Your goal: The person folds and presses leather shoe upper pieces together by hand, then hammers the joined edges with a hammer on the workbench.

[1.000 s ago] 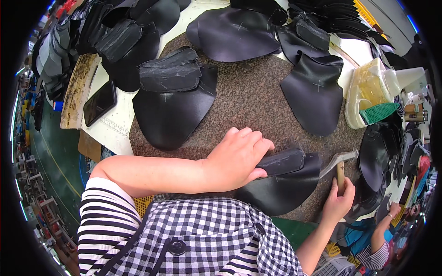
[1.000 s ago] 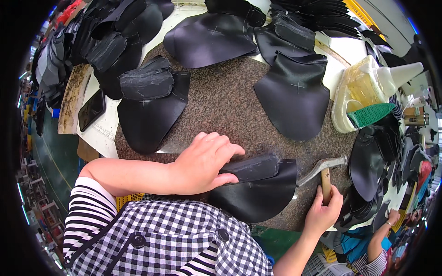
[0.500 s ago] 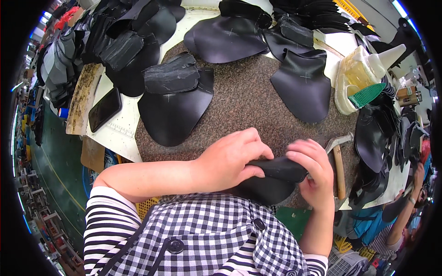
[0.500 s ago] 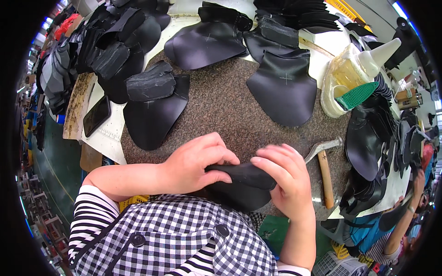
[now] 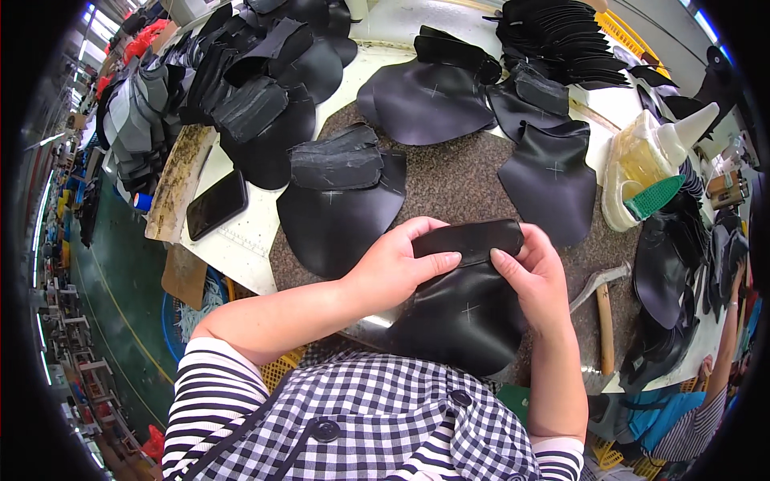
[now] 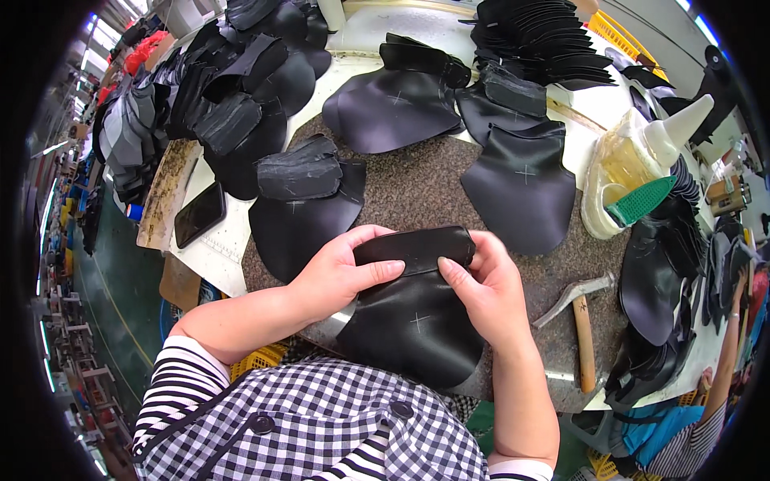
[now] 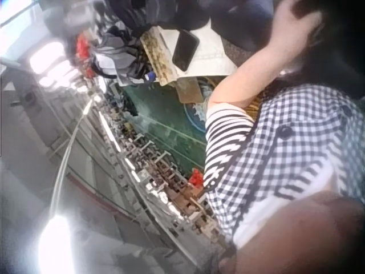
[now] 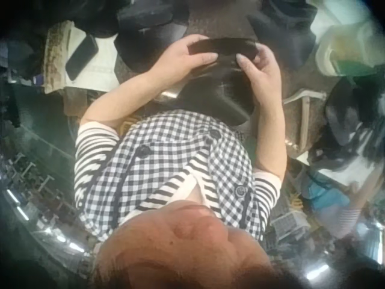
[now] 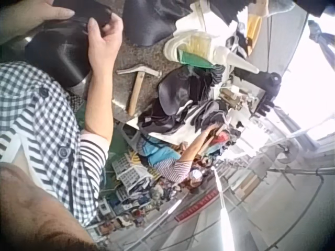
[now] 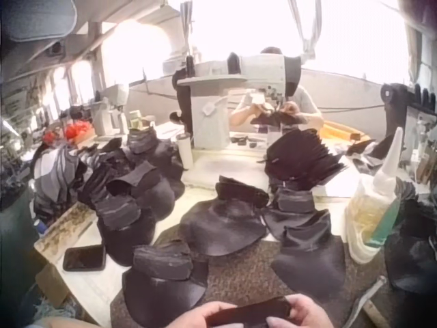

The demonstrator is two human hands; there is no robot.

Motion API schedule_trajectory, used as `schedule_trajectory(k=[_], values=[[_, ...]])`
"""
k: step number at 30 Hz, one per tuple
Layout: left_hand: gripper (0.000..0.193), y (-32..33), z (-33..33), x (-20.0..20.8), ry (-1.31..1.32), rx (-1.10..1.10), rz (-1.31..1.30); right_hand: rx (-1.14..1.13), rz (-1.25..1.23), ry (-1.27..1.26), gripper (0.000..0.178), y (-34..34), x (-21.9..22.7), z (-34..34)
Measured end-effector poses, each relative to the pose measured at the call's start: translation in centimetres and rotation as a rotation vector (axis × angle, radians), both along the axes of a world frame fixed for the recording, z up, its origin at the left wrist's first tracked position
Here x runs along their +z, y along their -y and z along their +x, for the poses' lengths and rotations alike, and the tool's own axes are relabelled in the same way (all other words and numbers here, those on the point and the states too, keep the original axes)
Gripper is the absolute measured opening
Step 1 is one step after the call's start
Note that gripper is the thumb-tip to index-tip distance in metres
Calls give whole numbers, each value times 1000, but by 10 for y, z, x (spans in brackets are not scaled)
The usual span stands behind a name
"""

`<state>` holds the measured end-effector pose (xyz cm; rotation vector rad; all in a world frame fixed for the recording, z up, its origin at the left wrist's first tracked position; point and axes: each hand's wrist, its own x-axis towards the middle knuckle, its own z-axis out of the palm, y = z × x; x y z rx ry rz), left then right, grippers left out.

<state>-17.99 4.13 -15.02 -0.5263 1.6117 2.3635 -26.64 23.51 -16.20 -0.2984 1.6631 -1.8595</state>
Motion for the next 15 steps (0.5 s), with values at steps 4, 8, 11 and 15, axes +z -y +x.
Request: schedule_trajectory(k=[4,8,11,15], values=[[39,-2,-8,-13,36,171,82,-111,-79,-165,65,9,-4,0],[44,-1,-6,-17,-117,153,-139,-169,91,-767,46,6,-19,-1],[48,0,-8,-10,-520,32,-574,-89,186,-805,25,-1,-16,-6],[41,-2,-12,-4,-403,-190,-968,-27,163,-601,33,-5,-15,-12]])
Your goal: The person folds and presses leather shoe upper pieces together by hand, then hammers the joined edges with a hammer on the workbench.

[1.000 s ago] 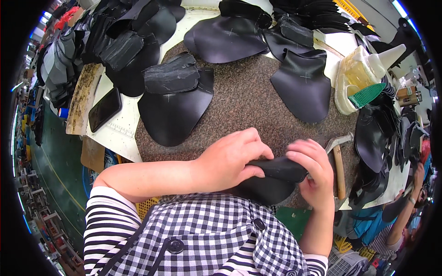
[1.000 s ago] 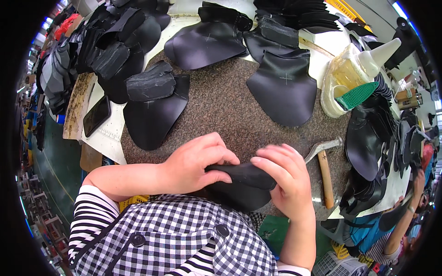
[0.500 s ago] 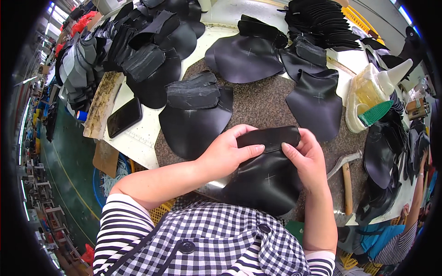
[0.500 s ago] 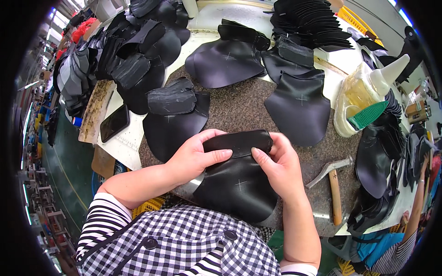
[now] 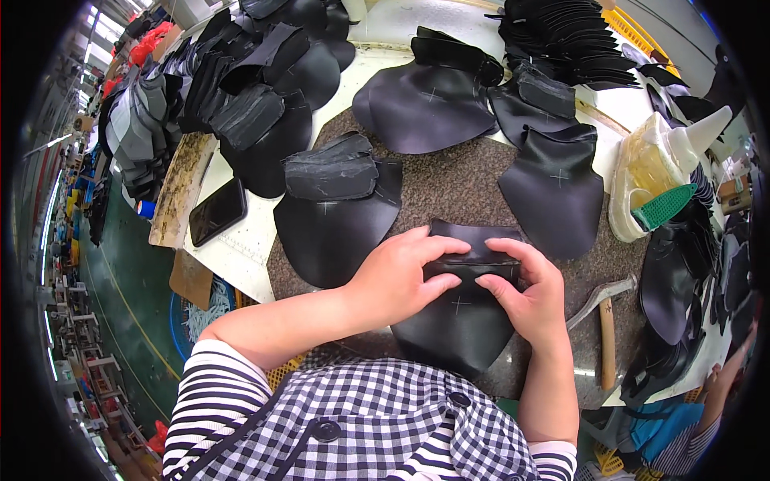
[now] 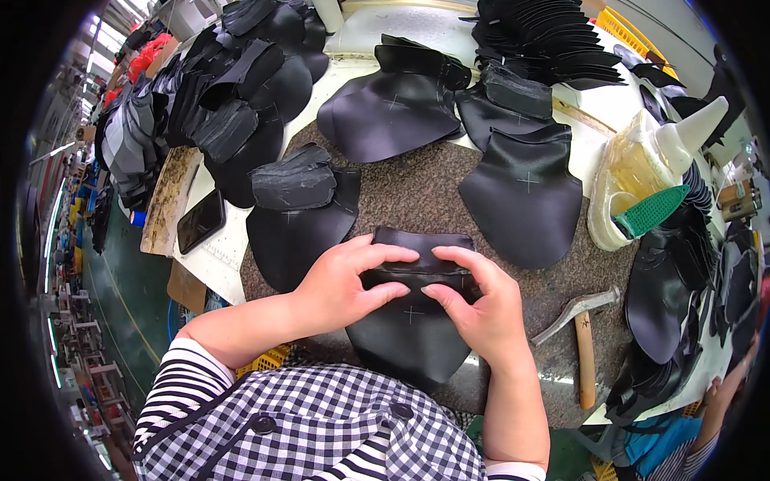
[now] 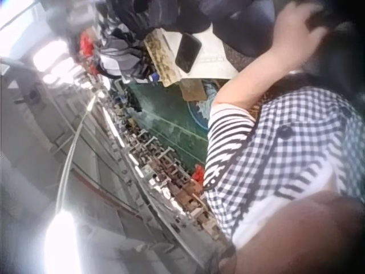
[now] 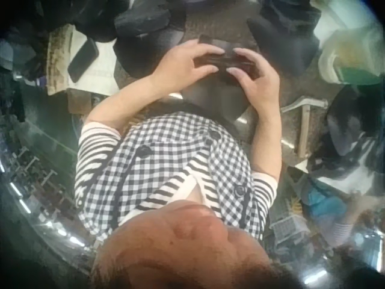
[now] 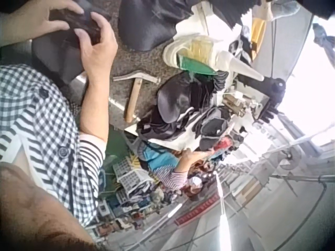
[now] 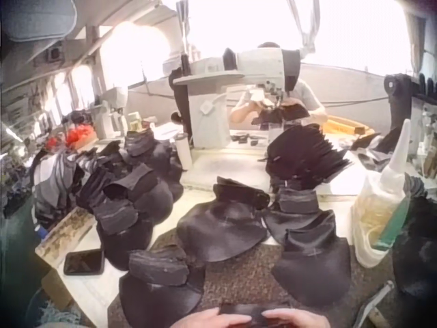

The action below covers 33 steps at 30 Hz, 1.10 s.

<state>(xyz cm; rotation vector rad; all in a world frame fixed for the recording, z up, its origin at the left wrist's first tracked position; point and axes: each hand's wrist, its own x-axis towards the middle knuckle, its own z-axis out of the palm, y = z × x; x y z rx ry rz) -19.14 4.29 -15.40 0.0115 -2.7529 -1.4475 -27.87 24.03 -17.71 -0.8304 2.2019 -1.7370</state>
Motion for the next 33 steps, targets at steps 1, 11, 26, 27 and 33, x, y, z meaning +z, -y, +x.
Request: schedule_trajectory(k=[1,11,26,27,33], values=[[39,-1,0,-3,-17,16,-38,-7,93,54,35,0,7,0],[20,6,-10,3,238,3,250,78,237,56,21,-12,8,-7],[27,12,-18,-10,540,34,497,144,279,404,20,-15,7,-13],[28,13,-19,-9,551,26,512,148,275,397,20,-15,6,-13],[26,17,-19,-10,493,-52,509,154,259,425,20,-17,6,-15]])
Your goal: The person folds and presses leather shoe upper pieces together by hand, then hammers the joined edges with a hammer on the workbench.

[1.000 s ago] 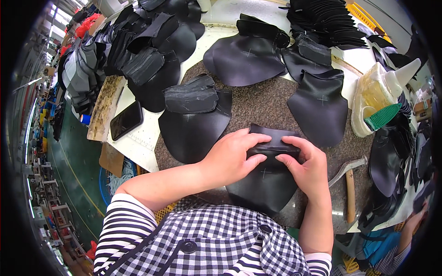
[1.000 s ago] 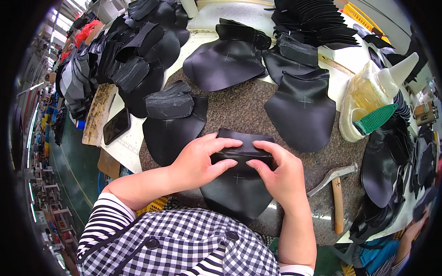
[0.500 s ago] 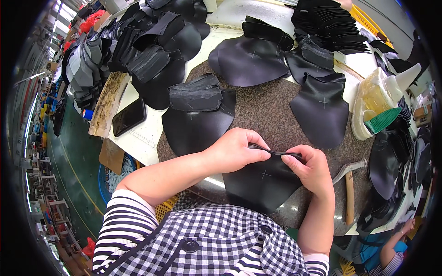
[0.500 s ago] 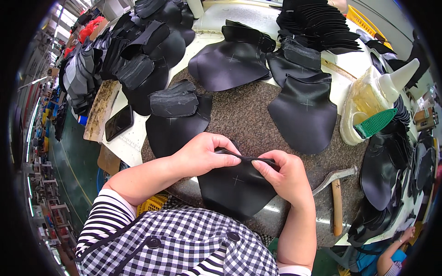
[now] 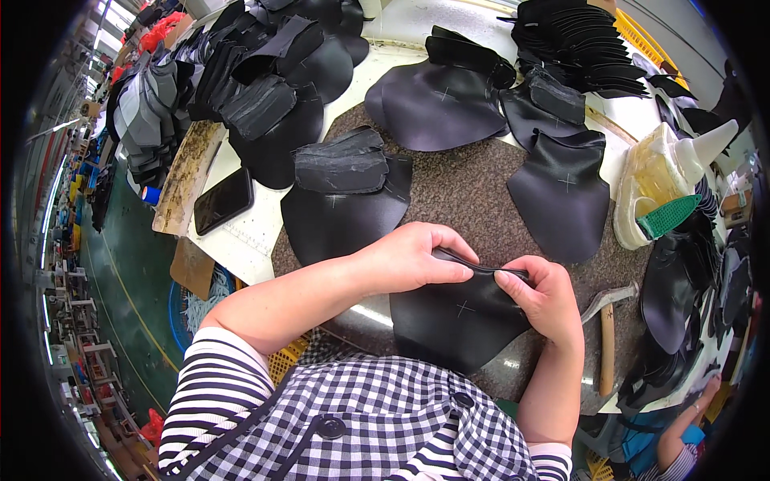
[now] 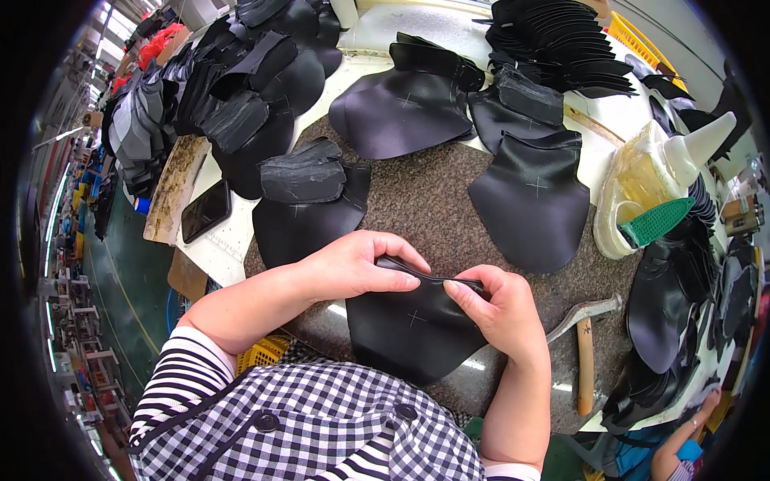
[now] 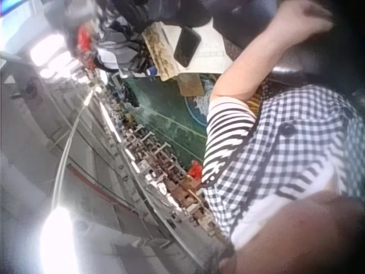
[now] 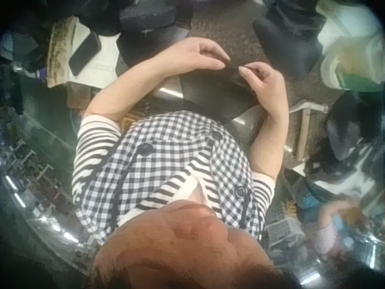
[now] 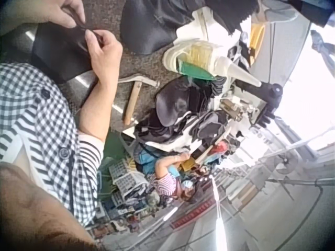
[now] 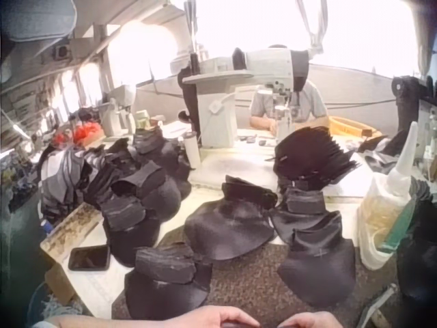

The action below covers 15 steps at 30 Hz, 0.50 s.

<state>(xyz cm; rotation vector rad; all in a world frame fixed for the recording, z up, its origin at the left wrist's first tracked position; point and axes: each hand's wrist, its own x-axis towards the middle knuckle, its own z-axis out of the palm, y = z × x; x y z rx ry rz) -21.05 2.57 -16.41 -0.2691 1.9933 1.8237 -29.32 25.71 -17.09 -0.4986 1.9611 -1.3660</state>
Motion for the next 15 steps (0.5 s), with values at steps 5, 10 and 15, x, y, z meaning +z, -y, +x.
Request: schedule_trajectory(k=[5,10,15], values=[[25,6,0,-7,69,28,88,-24,-21,-8,18,-3,-4,0],[26,1,7,-8,-11,136,32,-151,-265,59,21,8,-1,7],[32,-11,11,-14,-143,258,132,-213,-378,-43,24,13,-18,9]])
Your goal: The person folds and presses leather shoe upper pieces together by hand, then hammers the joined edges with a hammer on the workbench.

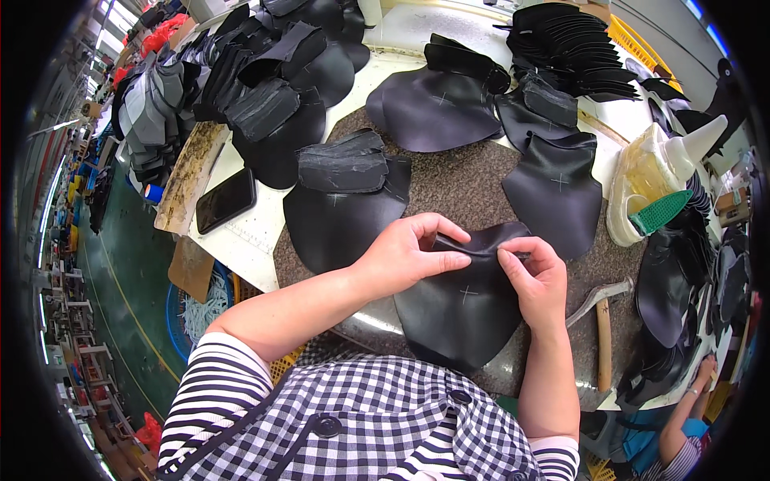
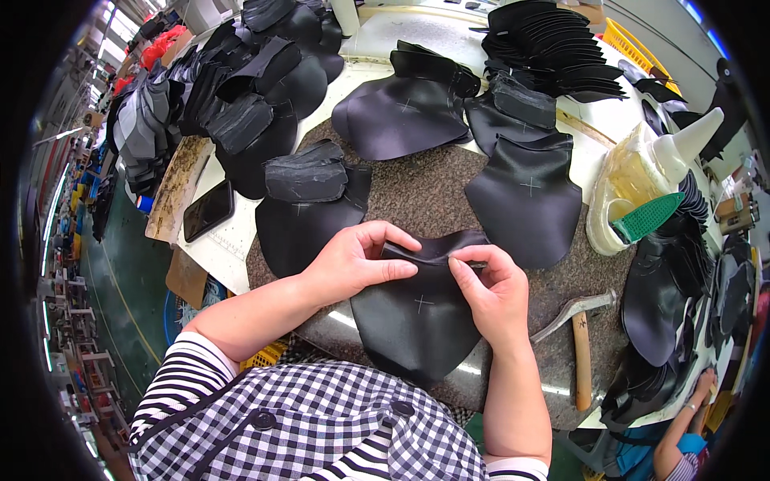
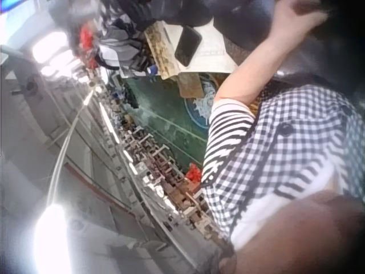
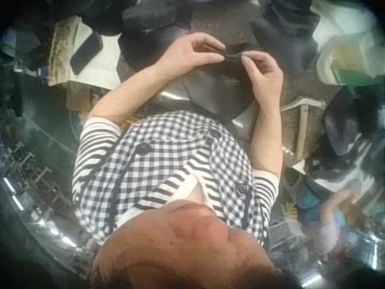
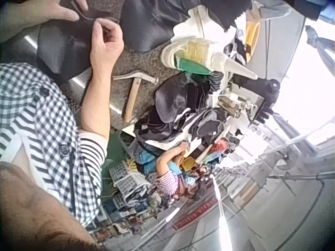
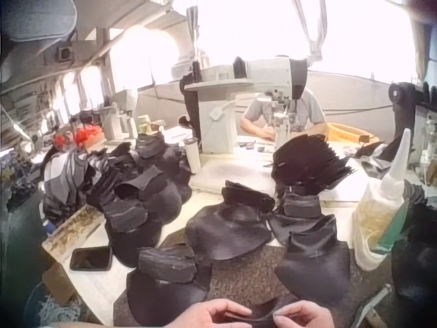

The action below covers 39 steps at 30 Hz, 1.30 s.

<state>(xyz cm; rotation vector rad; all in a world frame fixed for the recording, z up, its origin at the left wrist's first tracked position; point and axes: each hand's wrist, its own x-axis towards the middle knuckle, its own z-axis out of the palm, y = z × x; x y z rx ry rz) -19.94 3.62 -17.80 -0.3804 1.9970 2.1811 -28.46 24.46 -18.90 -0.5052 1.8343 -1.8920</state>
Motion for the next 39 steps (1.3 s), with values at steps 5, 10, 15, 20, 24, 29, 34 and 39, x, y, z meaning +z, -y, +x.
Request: schedule_trajectory(k=[5,10,15,20,24,29,34,39], values=[[74,-9,2,4,-159,179,318,-89,-201,-26,54,15,15,10],[66,-7,8,10,-17,244,586,13,-243,10,73,4,10,8],[21,-10,14,22,95,12,100,-73,-29,-260,70,6,6,15],[16,-12,22,11,-716,124,-507,-151,195,-109,36,-27,17,39],[26,-17,30,6,-836,6,-559,-39,-122,280,25,-16,26,76],[20,-12,39,-1,-827,-58,-681,-121,-23,257,21,-8,27,83],[25,13,47,11,-834,115,-1013,-162,33,279,18,-4,21,84],[33,-23,47,26,-876,-51,-1095,-161,-16,154,20,1,13,85]])
